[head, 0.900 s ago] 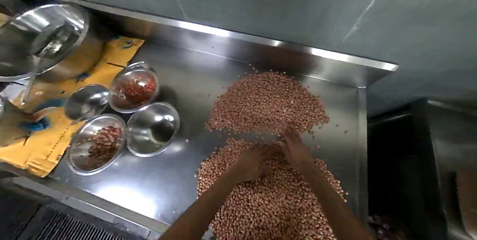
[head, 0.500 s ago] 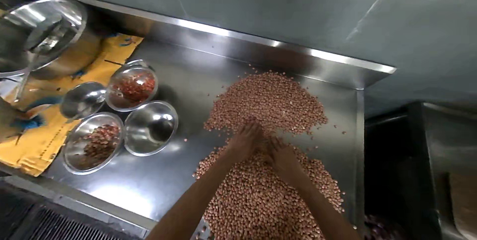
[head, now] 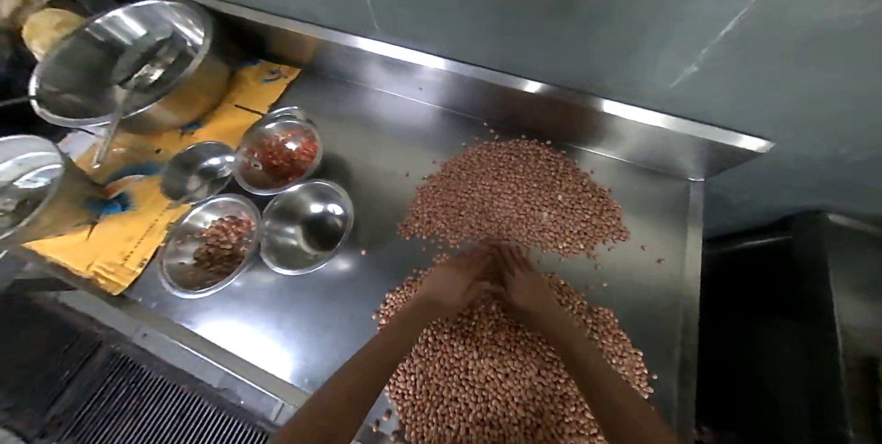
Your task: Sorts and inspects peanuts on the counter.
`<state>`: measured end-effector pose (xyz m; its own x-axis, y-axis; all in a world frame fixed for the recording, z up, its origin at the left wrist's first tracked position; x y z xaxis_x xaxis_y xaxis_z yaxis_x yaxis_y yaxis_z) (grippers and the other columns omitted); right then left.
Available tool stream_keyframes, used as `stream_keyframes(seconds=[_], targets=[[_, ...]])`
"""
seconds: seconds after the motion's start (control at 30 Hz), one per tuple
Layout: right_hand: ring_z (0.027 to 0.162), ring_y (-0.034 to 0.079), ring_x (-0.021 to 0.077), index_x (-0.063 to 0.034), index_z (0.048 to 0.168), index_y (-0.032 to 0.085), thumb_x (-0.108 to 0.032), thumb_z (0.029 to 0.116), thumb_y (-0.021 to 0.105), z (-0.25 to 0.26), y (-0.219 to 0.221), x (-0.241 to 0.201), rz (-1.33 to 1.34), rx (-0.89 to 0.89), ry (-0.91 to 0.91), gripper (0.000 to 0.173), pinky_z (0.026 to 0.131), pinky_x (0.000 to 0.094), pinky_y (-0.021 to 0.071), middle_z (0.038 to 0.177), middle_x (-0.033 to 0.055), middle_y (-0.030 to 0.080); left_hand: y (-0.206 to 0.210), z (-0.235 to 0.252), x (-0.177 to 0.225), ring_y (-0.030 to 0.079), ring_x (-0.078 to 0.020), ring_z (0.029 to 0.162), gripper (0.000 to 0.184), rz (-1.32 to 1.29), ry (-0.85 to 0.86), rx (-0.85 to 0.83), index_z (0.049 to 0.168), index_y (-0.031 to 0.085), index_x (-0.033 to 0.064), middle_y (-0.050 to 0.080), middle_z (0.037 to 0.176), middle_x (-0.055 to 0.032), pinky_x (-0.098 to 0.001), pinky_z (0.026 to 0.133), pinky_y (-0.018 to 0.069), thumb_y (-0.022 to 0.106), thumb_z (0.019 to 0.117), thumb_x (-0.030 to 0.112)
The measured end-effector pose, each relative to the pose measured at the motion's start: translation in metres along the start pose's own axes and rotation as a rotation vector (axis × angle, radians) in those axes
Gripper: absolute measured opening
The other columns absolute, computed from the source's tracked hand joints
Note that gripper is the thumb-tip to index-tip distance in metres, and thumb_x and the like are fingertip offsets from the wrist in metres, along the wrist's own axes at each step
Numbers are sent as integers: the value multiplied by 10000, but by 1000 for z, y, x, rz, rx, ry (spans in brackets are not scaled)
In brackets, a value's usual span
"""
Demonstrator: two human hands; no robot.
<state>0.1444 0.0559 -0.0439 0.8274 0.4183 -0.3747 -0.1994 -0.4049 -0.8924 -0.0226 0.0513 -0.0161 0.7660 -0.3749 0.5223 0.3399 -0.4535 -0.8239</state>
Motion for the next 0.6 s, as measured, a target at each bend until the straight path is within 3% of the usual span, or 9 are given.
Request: stream_keyframes(seconds=[0.07, 0.17, 0.27, 0.4, 0.47, 0.6], targets=[[1590, 141, 264, -62, 1624, 260, -558, 1063, 360, -12, -3, -9, 15, -85, 41, 756, 1282, 493, 150, 1717, 112, 161, 0, 7, -11, 189, -242, 1577, 639, 27, 18, 87, 1594, 354, 89, 272, 1686, -74, -472, 1279, 174, 412, 1076, 459], [1597, 90, 266, -73, 1644, 176, -546, 1072, 321, -25, -3, -15, -2, -211, 71, 756, 1289, 497, 98, 1726, 121, 93, 4, 21, -18, 67, -248, 1596, 729, 89, -21, 34, 1634, 221, 80, 136, 1721, -87, -480, 1288, 82, 421, 1068, 496], [1589, 144, 278, -66, 1610, 306, -489, 1094, 310, -29, -9, -10, 108, -212, 61, 668, 1286, 496, 125, 1711, 123, 180, 14, 24, -20, -20, -197, 1597, 744, 134, -48, -61, 1653, 138, 117, 57, 1733, -38, -466, 1286, 9, 397, 1070, 499], [1539, 306, 279, -79, 1534, 470, -381, 1087, 427, -20, -34, -2, 262, 57, 26, 542, 1250, 488, 277, 1634, 108, 384, 16, 11, -3, 75, -181, 1593, 731, 73, -22, -116, 1637, 239, 130, 148, 1723, -24, -458, 1294, 68, 402, 1059, 545], [1535, 310, 300, -51, 1531, 461, -367, 1074, 466, -2, -39, 0, 210, 156, -28, 556, 1236, 490, 307, 1637, 136, 368, 18, 3, 2, 53, -174, 1595, 704, 56, -32, -172, 1636, 250, 144, 128, 1727, -13, -458, 1294, 33, 373, 1067, 539], [1555, 259, 321, -8, 1556, 399, -389, 1085, 433, 32, -28, 5, 29, 192, -151, 606, 1259, 505, 235, 1657, 166, 318, 19, -8, 4, 96, -200, 1592, 716, 21, -20, -199, 1616, 302, 116, 203, 1709, -56, -457, 1294, 40, 327, 1068, 574]])
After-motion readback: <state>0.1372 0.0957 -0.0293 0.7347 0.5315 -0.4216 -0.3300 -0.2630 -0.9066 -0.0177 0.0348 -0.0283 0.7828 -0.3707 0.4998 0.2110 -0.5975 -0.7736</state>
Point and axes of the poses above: each hand's wrist, its own z-axis towards the middle knuckle, its own y-axis out of the palm, x = y × z, the point moved 5 cm from there along z, towards the middle knuckle
